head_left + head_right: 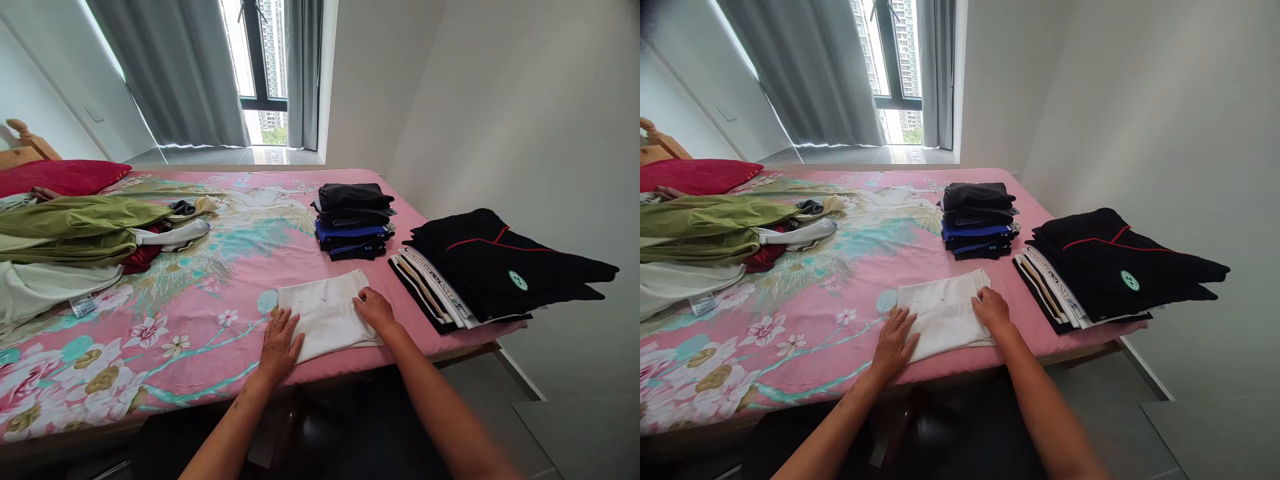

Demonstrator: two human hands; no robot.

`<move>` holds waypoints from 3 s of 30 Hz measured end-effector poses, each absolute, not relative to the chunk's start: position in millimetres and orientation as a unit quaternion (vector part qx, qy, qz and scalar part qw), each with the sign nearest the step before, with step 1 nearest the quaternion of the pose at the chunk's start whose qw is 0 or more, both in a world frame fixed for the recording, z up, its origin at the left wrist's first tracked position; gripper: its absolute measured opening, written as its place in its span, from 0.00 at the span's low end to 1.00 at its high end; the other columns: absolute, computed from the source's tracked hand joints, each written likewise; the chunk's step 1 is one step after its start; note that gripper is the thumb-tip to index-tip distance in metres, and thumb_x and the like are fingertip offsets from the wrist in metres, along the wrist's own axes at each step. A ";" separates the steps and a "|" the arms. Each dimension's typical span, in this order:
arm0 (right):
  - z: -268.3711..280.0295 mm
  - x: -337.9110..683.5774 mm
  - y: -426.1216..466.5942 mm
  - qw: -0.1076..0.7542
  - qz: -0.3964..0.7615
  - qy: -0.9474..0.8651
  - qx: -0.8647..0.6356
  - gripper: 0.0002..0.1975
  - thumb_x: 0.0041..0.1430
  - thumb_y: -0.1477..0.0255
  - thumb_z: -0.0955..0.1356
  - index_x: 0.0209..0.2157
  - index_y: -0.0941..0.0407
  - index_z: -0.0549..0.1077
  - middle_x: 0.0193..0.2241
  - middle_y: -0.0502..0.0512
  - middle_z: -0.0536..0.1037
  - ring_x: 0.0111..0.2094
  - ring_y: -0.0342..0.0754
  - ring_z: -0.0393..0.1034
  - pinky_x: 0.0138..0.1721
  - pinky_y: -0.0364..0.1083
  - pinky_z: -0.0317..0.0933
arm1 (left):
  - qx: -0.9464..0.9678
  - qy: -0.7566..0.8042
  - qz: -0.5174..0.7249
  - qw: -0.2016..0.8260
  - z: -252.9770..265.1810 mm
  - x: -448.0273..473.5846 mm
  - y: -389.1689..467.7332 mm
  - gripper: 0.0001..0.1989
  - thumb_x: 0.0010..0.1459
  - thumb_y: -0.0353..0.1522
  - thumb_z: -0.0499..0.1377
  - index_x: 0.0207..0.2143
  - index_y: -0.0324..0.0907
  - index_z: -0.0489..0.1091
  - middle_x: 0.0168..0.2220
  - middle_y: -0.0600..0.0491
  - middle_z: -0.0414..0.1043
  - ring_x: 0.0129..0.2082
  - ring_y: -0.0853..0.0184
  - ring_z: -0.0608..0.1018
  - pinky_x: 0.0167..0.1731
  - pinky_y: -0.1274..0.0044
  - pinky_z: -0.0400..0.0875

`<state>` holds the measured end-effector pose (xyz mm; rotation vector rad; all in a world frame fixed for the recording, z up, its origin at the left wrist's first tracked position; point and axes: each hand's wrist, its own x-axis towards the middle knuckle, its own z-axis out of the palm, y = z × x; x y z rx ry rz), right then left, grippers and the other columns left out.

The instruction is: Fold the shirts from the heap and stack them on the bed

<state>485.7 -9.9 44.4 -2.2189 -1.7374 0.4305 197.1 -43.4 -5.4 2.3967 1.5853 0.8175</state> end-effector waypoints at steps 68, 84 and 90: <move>43.2 344.6 74.1 0.002 0.167 -0.868 -0.468 0.27 0.62 0.67 0.56 0.62 0.53 0.56 0.64 0.55 0.55 0.64 0.51 0.47 0.61 0.58 0.42 | 0.823 0.517 0.204 0.116 8.3 213.3 -91.3 0.32 0.59 0.43 0.53 0.64 0.48 0.51 0.67 0.46 0.45 0.66 0.55 0.51 0.62 0.55 0.45; 79.9 317.3 82.3 -0.006 0.207 -0.817 -0.537 0.22 0.56 0.71 0.63 0.53 0.53 0.65 0.52 0.57 0.70 0.55 0.53 0.61 0.54 0.53 0.53 | 0.627 0.707 0.192 0.266 40.6 215.1 -95.7 0.30 0.50 0.39 0.60 0.54 0.39 0.60 0.50 0.42 0.69 0.49 0.53 0.73 0.47 0.64 0.67; 57.3 346.1 -27.7 0.170 0.088 -0.843 -0.502 0.22 0.66 0.68 0.54 0.58 0.56 0.60 0.62 0.58 0.59 0.65 0.49 0.43 0.64 0.55 0.33 | 0.746 0.606 0.260 0.097 24.9 212.7 -96.9 0.23 0.61 0.31 0.47 0.59 0.41 0.59 0.63 0.45 0.57 0.63 0.60 0.57 0.61 0.64 0.51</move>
